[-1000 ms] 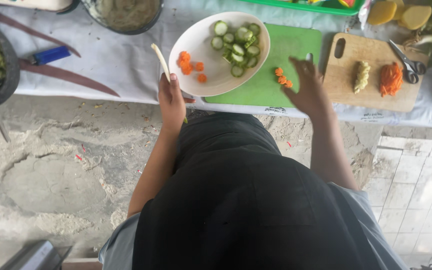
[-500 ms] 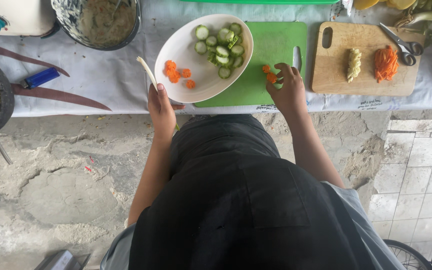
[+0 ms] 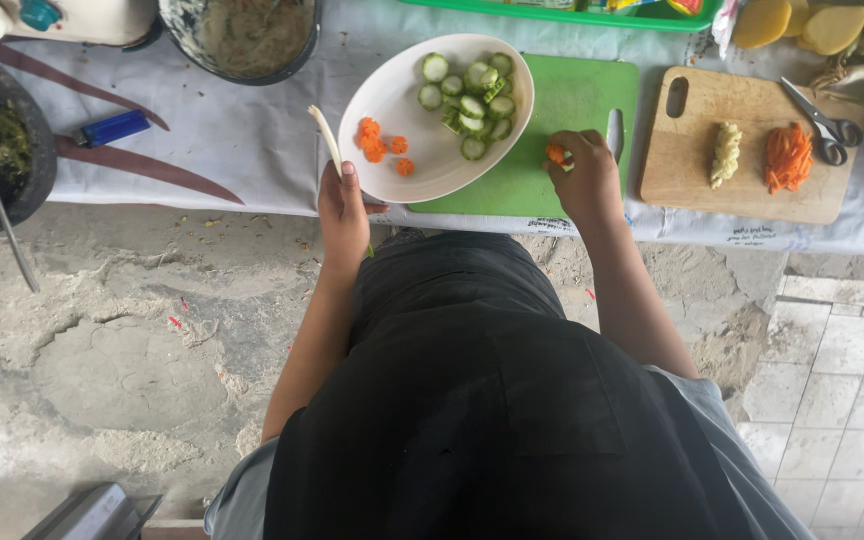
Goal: The person puts sliced cucumbers and carrots onto a plate, then uses a cleaver to scrape minced garlic from a cutting board into the plate before slicing a stalk of lemongrass.
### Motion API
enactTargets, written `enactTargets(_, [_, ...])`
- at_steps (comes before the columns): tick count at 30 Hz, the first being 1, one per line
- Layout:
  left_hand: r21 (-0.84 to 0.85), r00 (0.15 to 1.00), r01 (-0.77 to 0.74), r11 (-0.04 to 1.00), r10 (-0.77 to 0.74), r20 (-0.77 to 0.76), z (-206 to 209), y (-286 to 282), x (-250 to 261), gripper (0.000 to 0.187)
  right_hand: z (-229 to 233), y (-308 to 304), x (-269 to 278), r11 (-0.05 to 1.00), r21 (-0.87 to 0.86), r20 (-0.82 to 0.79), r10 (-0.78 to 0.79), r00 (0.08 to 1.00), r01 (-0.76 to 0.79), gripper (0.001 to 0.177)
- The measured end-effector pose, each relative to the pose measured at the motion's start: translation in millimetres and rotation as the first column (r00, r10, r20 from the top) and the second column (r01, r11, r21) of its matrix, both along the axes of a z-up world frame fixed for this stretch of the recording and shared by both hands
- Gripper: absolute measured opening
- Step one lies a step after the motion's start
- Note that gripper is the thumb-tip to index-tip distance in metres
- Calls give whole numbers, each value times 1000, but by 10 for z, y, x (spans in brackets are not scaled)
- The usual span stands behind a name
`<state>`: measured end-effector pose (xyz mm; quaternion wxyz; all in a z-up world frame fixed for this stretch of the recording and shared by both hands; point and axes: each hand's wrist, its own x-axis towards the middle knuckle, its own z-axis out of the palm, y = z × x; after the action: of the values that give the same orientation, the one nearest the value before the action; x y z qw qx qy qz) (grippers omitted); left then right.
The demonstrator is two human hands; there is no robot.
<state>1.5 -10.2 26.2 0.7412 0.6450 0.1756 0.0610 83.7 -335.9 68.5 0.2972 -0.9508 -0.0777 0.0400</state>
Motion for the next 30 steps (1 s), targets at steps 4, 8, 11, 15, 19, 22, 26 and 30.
enactTargets(4, [-1,1000,1,1000,-1,-14,-23,4,-18,58,-31,-16,-32,995,-102,25,19,1000,-16,33])
enactTargets(8, [-1,1000,-1,1000,1,9,-31,20,-25,58,-50,-35,-10,998,-56,2,-31,1000,31,33])
enactTargets(11, [24,1000,-15,1000,15,18,-22,22,-11,59,94,71,83,998,24,-10,-57,998,57,27])
enactTargets(15, [32,999,-23,999,24,-31,22,17,-6,53,433,579,156,931,359,-73,98,993,-65,31])
enactTargets(19, [13,1000,-14,1000,14,13,34,28,-19,45,494,1356,231,869,393,-141,380,914,-301,29])
enactTargets(22, [-8,999,-27,1000,27,-23,21,23,-20,44,458,1595,249,790,455,-141,519,843,-411,35])
enactTargets(26, [22,999,-27,999,28,-42,96,51,-22,44,340,1480,230,858,281,-265,501,824,-431,21])
enactTargets(30, [50,1000,-26,998,27,-16,146,57,-6,44,163,1485,248,713,110,-250,694,675,-692,24])
